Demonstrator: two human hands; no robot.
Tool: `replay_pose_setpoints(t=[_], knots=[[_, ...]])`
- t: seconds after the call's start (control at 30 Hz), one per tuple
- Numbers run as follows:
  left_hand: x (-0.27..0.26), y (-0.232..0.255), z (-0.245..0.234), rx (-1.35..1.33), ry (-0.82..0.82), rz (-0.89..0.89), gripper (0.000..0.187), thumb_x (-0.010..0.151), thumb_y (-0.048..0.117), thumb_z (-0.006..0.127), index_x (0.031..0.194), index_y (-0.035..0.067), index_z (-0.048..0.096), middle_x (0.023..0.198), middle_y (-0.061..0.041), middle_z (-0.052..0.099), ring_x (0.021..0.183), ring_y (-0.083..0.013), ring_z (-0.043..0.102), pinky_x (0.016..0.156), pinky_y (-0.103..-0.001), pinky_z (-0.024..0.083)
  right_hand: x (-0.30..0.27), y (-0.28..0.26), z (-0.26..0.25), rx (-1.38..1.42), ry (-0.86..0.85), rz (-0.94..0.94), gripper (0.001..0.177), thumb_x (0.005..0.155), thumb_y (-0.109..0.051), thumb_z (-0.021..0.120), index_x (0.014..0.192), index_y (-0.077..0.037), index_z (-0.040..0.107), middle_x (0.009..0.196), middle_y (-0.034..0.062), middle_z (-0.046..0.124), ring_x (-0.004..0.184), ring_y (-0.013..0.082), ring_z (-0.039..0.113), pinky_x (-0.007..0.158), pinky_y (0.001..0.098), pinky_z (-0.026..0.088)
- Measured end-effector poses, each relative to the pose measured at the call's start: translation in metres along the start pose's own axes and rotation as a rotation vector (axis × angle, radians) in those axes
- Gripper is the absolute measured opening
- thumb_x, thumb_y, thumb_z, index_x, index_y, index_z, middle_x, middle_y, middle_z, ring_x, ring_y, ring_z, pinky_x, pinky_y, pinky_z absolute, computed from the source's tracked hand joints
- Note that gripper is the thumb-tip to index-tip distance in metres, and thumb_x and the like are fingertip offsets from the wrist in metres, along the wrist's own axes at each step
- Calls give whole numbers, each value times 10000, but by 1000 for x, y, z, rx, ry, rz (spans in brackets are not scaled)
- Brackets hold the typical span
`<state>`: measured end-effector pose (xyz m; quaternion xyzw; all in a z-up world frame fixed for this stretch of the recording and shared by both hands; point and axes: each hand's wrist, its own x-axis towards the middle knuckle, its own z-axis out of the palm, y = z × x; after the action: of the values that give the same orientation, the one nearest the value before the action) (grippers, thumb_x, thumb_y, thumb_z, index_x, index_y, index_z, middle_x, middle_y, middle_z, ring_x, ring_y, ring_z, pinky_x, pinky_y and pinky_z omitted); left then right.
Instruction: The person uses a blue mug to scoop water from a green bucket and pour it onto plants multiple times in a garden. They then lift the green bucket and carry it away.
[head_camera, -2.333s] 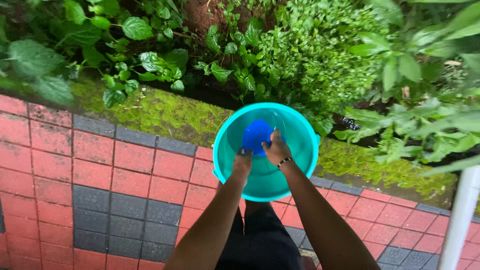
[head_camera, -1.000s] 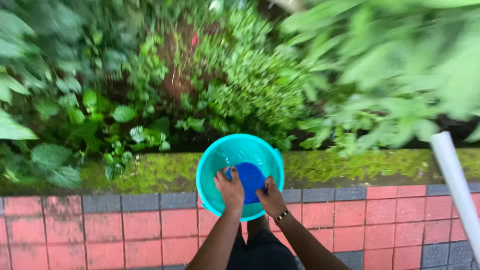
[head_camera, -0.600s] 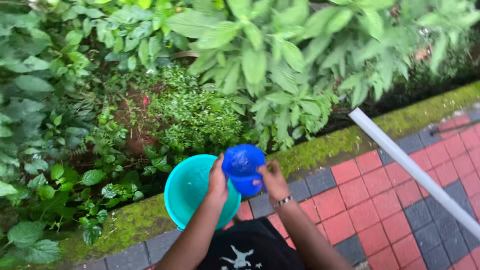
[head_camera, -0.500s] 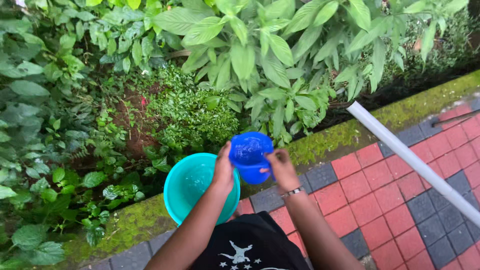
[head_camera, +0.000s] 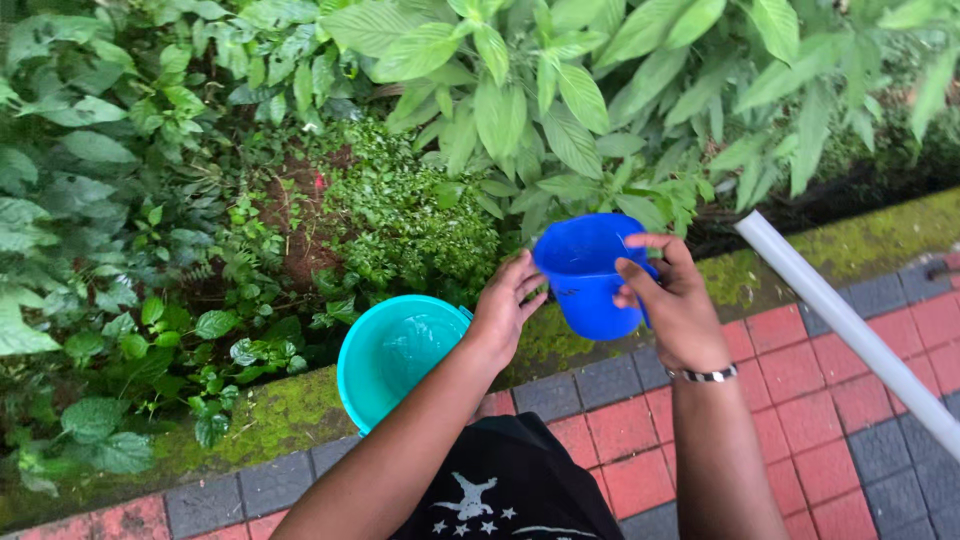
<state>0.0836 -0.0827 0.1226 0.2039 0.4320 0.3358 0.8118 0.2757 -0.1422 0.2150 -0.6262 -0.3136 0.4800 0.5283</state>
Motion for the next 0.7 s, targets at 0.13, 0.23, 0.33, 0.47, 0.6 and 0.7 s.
replay_pose_setpoints(t=[0.13,0.23,0.33,0.47,0.6,0.7], knots=[[-3,12,7,22,-36,86,517,1002,391,526,1405,67,524,1404,-101,602,1362,-260,531,1150,-445,385,5,-13,-4,-32,-64,14,138,999,-80,662,1136,-68,667,820,29,612,680,99,594,594,239,490],[-13,27,17,18,-66,147,542,1004,367,514,1450,59,503,1443,-100,580,1387,-257,513,1158,-438,364,9,-37,-4,-94,-73,-3,110,997,-74,650,1105,-66,670,832,14,621,690,88,590,583,235,502],[-30,41,27,-27,-125,217,575,1019,350,495,1503,41,459,1514,-134,526,1437,-275,472,1187,-446,341,18,-83,-8,-176,-172,-80,139,993,-52,622,1127,-68,652,862,14,632,668,100,593,579,236,501],[-49,69,46,-78,-236,339,654,1017,344,482,1576,28,358,1627,-158,409,1514,-285,383,1237,-446,283,34,-163,-2,-239,-418,-314,208,1011,-25,651,1218,-48,637,914,36,639,707,104,594,643,257,540],[-42,114,77,-65,-255,443,758,1009,340,547,1592,-8,209,1663,-206,314,1549,-312,341,1272,-473,273,56,-214,8,-421,-454,-466,200,1027,-31,644,1225,-44,616,865,42,611,692,100,589,673,272,574],[-30,160,91,70,-237,534,805,993,383,572,1567,-89,264,1631,-272,354,1499,-349,393,1236,-486,327,94,-227,3,-345,-540,-539,64,1138,-75,638,1170,-32,603,828,50,584,688,117,580,718,300,584]])
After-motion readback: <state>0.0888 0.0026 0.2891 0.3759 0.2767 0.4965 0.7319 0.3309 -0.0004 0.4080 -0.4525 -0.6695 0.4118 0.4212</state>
